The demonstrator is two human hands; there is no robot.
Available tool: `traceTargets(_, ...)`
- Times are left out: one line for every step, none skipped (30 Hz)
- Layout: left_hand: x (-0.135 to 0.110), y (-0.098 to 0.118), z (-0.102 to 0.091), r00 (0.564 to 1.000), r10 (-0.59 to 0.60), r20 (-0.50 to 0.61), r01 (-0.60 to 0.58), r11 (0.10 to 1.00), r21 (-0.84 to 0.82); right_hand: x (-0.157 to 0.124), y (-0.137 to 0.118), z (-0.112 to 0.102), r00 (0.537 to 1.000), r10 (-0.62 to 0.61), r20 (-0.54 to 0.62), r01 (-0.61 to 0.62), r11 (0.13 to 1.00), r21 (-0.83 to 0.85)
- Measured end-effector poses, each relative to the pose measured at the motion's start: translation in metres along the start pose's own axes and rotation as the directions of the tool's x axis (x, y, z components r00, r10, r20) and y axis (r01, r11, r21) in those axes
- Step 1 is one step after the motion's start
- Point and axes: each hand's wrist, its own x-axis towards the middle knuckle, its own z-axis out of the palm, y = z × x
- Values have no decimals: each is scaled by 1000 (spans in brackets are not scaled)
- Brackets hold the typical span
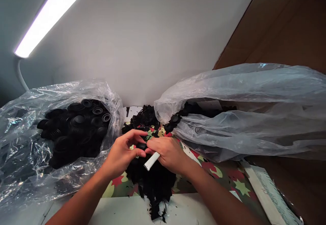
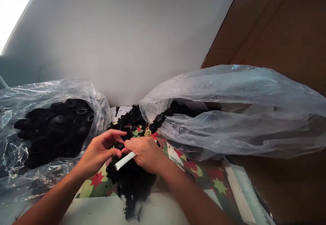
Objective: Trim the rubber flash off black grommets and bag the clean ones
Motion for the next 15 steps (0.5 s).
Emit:
traceTargets(0, 0, 0, 999, -28, 21, 28, 999, -20, 0, -1, -1, 1000, -24, -13, 24, 999, 22)
traceTargets(1, 0, 0, 998, -55, 35, 56, 998, -41, 1, -2, -2, 998, -47, -34, 48, 998, 33)
traceTargets(0, -1, 1, 996, -77, 38, 79, 995, -64, 1, -3, -3, 995, -72, -64, 74, 997, 31)
traceTargets(0, -3, 3, 995, -94, 27, 96, 991, -94, 2, -4, -3, 990, -98, -98, 100, 995, 15)
traceTargets(-1, -5, 6, 994, -108, 4, 108, 986, -131, 2, -6, -3, 983, -127, -129, 126, 992, -14)
traceTargets(-1, -8, 9, 992, -123, -27, 117, 978, -174, 2, -7, -2, 976, -153, -155, 147, 988, -52)
traceTargets(-2, -10, 13, 988, -142, -56, 126, 967, -220, 3, -9, -1, 969, -175, -176, 161, 983, -93)
traceTargets(-1, -13, 16, 983, -163, -79, 137, 954, -266, 3, -10, 0, 962, -193, -192, 170, 977, -132)
traceTargets(-1, -15, 18, 978, -187, -94, 150, 939, -310, 3, -12, 1, 958, -203, -202, 171, 971, -166)
traceTargets(1, -17, 20, 971, -204, -121, 150, 923, -353, 2, -15, 2, 956, -209, -204, 170, 967, -192)
traceTargets(3, -17, 19, 963, -212, -166, 132, 910, -392, 1, -18, 3, 955, -222, -197, 180, 961, -208)
traceTargets(6, -18, 17, 951, -208, -229, 95, 901, -423, 0, -22, 5, 954, -238, -181, 198, 957, -214)
traceTargets(10, -17, 14, 933, -196, -303, 43, 894, -446, -2, -25, 7, 953, -258, -160, 223, 952, -210)
traceTargets(13, -16, 9, 910, -178, -374, -12, 891, -453, -4, -28, 8, 950, -280, -136, 251, 947, -198)
traceTargets(15, -15, 5, 890, -159, -428, -59, 889, -453, -6, -29, 10, 950, -287, -122, 262, 947, -188)
